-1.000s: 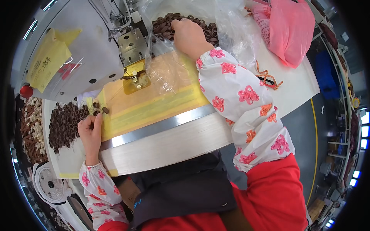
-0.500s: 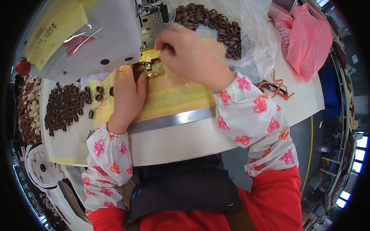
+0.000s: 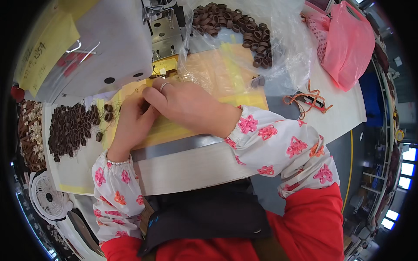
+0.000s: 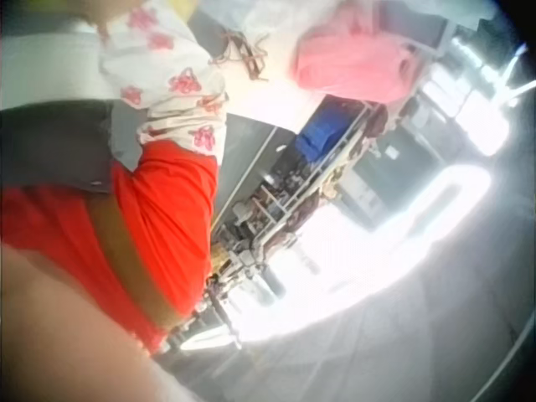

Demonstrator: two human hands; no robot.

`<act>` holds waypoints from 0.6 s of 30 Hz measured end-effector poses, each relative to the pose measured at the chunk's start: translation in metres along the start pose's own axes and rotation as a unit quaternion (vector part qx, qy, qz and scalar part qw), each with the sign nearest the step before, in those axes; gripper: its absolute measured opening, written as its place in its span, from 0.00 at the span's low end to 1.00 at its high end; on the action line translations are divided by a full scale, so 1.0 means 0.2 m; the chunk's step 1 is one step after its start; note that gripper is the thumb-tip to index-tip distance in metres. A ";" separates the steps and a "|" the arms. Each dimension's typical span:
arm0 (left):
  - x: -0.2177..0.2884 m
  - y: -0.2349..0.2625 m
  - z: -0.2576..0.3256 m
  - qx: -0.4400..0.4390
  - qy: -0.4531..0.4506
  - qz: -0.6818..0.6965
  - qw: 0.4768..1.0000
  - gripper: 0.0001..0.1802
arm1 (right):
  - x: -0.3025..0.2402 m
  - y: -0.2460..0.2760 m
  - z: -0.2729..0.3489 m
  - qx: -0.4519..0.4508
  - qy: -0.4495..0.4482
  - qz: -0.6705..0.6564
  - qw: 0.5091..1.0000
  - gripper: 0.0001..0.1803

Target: Thread leather loops onto a metal buckle and secure with thread.

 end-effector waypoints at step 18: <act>-0.09 0.01 -0.05 0.036 0.074 0.016 0.996 0.13 | 0.16 0.07 0.01 0.116 -0.092 -0.201 0.968 0.10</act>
Point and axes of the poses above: each hand's wrist, its own z-axis away from the middle knuckle, its own y-axis out of the back of the hand, x = y × z, the point moved 7 cm from there along -z, towards the middle knuckle, and after that the axes turned 15 degrees about -z, right-handed, at the moved point
